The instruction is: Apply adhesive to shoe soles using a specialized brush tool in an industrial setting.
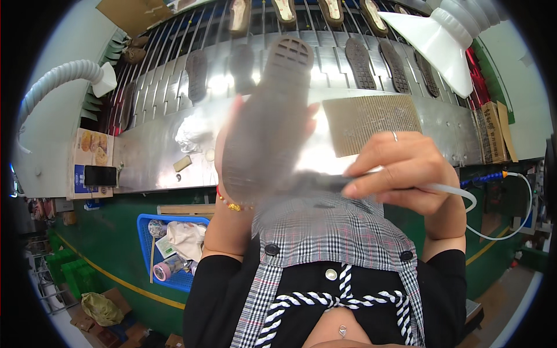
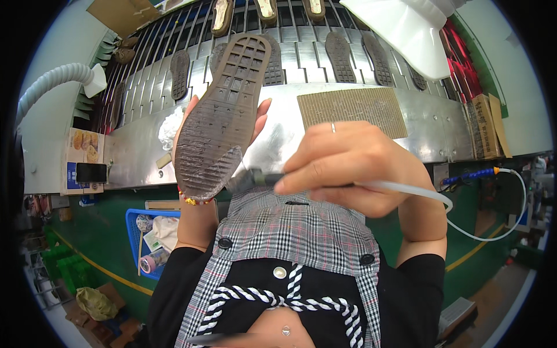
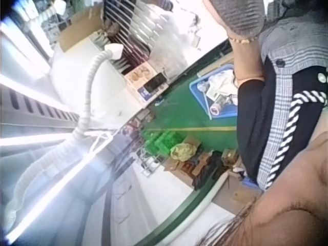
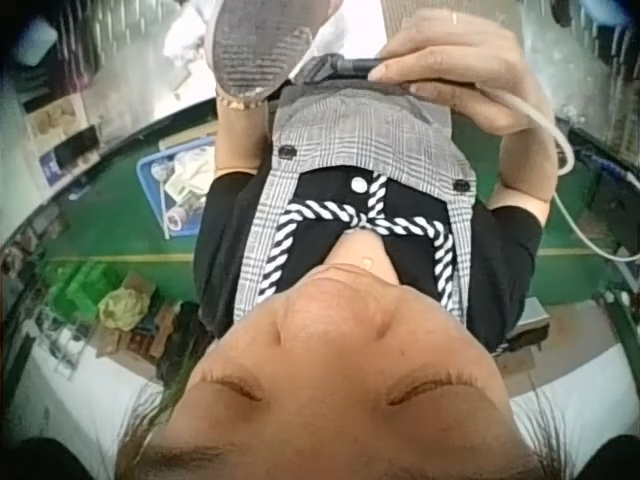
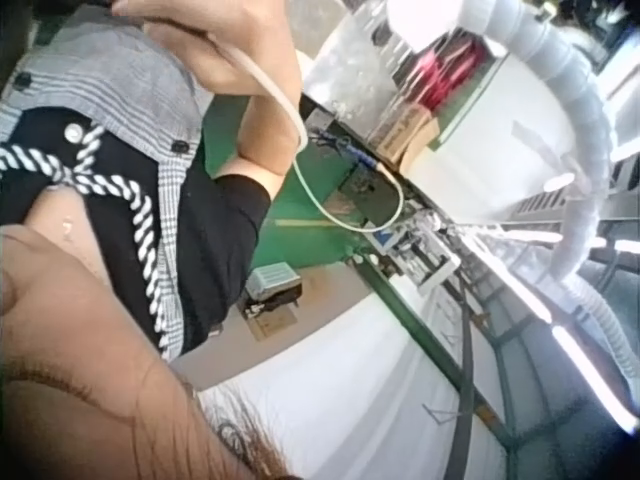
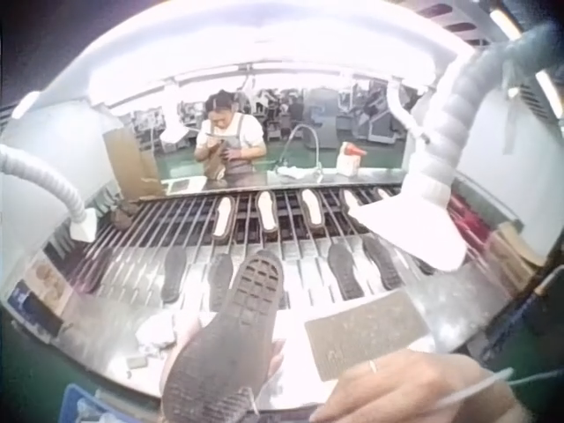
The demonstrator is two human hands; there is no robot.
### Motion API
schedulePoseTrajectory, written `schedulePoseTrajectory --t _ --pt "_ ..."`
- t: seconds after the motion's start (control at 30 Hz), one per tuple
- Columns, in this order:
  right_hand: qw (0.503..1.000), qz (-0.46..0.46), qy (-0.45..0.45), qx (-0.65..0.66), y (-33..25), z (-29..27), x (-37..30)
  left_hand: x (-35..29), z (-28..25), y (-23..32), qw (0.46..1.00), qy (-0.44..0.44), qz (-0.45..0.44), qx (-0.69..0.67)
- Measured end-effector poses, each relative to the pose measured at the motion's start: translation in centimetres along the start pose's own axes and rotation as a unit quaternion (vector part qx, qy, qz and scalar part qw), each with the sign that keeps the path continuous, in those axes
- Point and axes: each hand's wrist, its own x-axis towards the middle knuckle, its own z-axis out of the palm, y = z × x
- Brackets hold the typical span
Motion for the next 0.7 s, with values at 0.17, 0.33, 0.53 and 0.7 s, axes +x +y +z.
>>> schedulePoseTrajectory --t 0.17,0.33,0.53,0.7 --pt "1.000 0.001 0.026 -0.006 0.3 -0.8 0.0 -1.1 0.2 0.1 0.998 -0.051 -0.037 -0.013" --pt "0.997 -0.026 -0.013 0.071 0.0 -1.8 -0.6 -1.4 -1.1 0.6 0.973 -0.064 -0.089 -0.204" --pt "0.998 -0.022 -0.017 0.056 -0.6 -2.6 -0.7 -2.1 -2.8 0.6 0.970 -0.099 -0.091 -0.202" --pt "1.000 -0.002 -0.004 -0.006 -0.3 -3.2 -0.4 -2.9 -2.7 1.3 0.966 -0.125 -0.110 -0.199"
